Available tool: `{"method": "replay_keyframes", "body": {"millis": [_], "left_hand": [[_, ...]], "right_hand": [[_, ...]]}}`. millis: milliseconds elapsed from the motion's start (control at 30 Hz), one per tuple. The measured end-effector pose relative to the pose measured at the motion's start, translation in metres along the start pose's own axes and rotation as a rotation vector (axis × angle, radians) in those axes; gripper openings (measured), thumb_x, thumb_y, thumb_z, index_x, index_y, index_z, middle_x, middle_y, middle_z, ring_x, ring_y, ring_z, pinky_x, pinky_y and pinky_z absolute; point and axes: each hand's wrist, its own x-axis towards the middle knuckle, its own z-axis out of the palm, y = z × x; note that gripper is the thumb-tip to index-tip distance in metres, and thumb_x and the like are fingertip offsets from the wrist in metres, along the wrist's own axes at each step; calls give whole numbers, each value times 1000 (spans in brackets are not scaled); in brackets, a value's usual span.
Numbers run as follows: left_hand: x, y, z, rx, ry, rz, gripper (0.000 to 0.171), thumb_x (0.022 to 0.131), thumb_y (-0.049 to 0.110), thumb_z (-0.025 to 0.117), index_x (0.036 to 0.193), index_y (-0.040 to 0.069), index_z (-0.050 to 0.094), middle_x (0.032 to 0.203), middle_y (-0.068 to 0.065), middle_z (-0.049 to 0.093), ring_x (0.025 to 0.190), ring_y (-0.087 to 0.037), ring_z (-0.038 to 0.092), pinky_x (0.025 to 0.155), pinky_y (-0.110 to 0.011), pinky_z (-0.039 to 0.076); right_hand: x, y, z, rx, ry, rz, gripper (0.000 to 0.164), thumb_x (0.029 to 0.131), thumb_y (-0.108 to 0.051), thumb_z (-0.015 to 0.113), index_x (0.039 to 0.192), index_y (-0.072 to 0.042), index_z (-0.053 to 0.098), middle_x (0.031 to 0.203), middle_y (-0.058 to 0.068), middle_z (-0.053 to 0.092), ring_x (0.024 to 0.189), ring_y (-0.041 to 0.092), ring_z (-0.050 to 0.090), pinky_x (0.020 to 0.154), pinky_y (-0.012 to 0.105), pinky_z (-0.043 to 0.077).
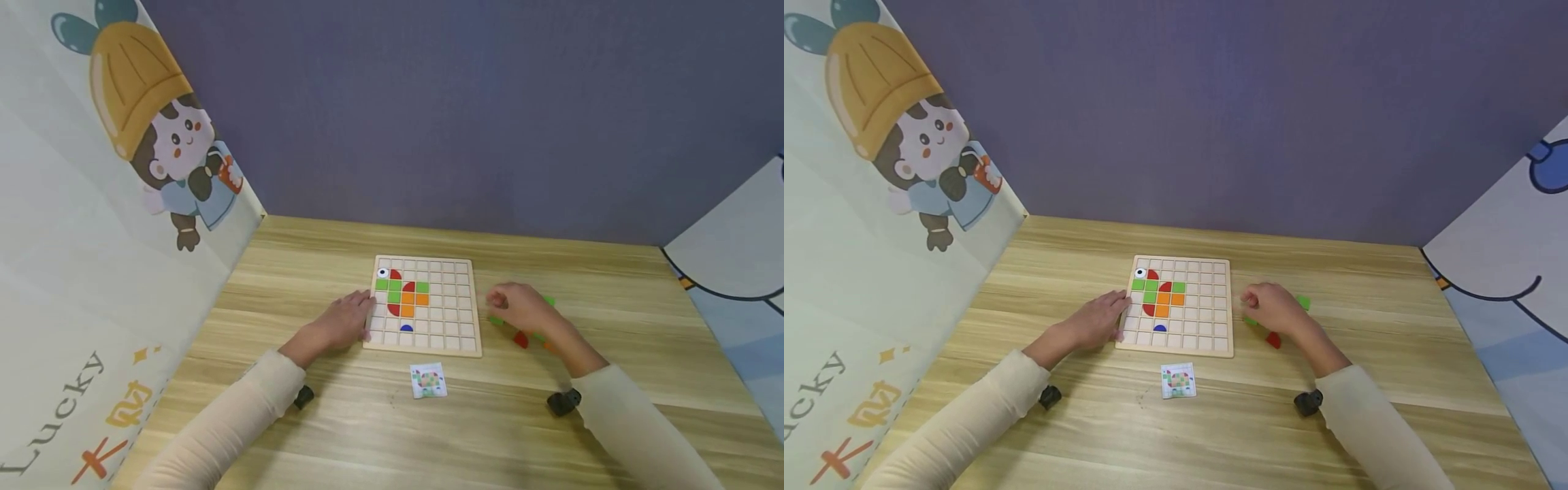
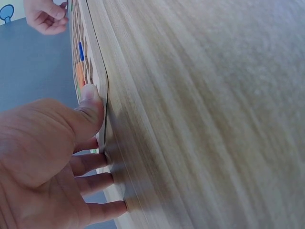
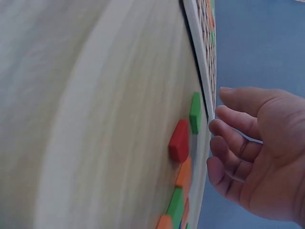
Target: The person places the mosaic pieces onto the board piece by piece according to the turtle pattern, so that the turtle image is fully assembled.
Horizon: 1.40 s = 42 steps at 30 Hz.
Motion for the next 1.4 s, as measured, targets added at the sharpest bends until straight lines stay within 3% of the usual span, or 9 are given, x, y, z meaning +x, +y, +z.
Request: {"method": "replay_keyframes", "body": {"millis": [400,900,1400], "left_hand": [[5,2,4,32,5,-4,77,99,34,65,159,2,29,168,-18,25,156,-37,25,123,-58,31],[-19,-3,7,35,-15,54,76,100,33,65,160,3,29,169,-17,24,156,-36,23,124,-57,29],[-19,-4,7,16,-2,65,77,98,32,67,159,2,31,167,-20,26,155,-38,25,123,-59,30]], "right_hand": [[-14,12,0,-45,-24,12,26,90,-18,76,112,-5,72,102,7,72,97,24,68,85,45,58],[-48,-16,20,-22,-21,136,23,88,-20,79,106,-9,72,101,6,69,95,22,65,82,42,58],[-45,-17,21,2,-19,137,22,89,-16,78,104,-9,65,94,4,67,85,16,61,74,34,53]]}}
